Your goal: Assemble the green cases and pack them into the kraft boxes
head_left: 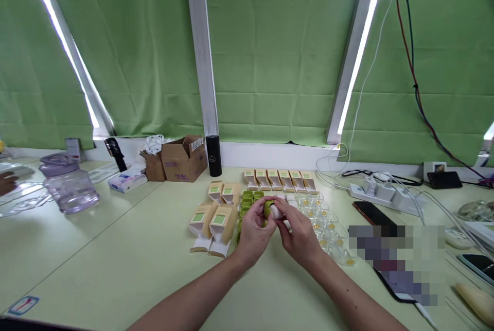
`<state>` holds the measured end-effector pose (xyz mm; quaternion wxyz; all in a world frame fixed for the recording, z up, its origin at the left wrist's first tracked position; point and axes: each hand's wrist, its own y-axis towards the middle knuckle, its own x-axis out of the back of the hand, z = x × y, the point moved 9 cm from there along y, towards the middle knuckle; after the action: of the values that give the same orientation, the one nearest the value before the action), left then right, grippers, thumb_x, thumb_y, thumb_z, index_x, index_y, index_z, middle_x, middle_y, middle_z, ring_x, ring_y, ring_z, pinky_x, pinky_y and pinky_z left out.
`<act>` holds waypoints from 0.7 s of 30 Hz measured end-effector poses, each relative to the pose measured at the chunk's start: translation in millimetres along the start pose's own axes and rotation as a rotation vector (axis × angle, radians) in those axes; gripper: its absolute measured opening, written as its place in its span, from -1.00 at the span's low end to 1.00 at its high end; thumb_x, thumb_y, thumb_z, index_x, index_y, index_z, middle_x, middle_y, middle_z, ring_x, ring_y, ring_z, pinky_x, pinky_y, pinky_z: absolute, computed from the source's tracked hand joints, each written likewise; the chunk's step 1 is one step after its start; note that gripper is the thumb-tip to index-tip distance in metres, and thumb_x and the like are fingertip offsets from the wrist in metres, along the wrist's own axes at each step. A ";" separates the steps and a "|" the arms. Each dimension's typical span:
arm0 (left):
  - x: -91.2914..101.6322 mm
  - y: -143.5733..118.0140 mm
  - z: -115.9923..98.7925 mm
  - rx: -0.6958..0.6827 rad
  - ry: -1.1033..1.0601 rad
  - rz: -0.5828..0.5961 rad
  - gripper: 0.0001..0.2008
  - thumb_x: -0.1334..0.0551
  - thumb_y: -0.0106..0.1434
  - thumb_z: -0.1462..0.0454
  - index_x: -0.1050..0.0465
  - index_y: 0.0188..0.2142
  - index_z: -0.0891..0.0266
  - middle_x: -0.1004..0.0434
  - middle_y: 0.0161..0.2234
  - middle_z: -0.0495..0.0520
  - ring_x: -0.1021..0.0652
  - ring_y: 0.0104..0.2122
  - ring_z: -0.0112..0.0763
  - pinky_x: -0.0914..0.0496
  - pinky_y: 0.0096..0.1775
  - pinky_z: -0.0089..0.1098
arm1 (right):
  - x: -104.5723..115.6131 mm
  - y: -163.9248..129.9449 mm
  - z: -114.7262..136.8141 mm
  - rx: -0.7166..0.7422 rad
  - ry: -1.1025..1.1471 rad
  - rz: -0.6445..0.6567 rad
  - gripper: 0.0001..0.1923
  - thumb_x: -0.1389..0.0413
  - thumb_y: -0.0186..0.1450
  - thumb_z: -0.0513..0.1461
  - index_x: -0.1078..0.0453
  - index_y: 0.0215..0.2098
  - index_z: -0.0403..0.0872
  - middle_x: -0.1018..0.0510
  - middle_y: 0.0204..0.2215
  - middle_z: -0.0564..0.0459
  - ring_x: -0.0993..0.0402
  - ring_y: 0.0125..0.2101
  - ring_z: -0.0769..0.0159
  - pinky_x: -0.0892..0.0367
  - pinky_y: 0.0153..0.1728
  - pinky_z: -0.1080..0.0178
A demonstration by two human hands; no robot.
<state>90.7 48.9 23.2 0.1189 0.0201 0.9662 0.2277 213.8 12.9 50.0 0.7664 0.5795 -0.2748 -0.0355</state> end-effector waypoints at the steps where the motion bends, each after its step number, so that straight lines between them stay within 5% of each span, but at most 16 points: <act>1: 0.2 0.0 -0.1 -0.002 0.000 -0.003 -0.58 -0.41 0.24 0.28 -0.50 0.09 0.26 -0.66 0.06 0.24 -0.63 0.10 -0.15 -0.50 0.19 -0.19 | 0.2 0.3 0.3 0.003 0.001 -0.001 -0.47 -0.04 0.47 -0.38 -0.25 0.37 0.00 -0.59 0.17 -0.20 -0.57 0.18 0.04 -0.61 0.08 -0.02; 9: -2.1 -1.2 -3.8 0.022 0.025 0.069 -0.57 -0.34 0.37 0.12 -0.47 0.16 0.26 -0.59 0.14 0.31 -0.61 0.14 -0.07 -0.51 0.19 -0.14 | -3.1 -3.2 -7.8 -0.059 -0.019 0.023 -0.46 -0.06 0.48 -0.34 -0.24 0.39 0.03 -0.58 0.18 -0.17 -0.56 0.18 0.04 -0.58 0.13 -0.02; 21: -4.6 0.8 7.0 0.076 -0.029 0.134 -0.35 -0.45 0.26 -0.03 -0.44 0.19 0.28 -0.57 0.17 0.36 -0.61 0.13 0.00 -0.57 0.10 -0.17 | -7.1 -6.6 -9.6 -0.061 -0.019 0.039 -0.42 -0.05 0.46 -0.37 -0.24 0.42 0.02 -0.55 0.20 -0.16 -0.49 0.24 0.04 -0.52 0.21 -0.07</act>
<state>96.9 52.2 18.5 0.1163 0.0924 0.9689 0.1978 214.0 21.7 39.7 0.7816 0.5502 -0.2921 -0.0342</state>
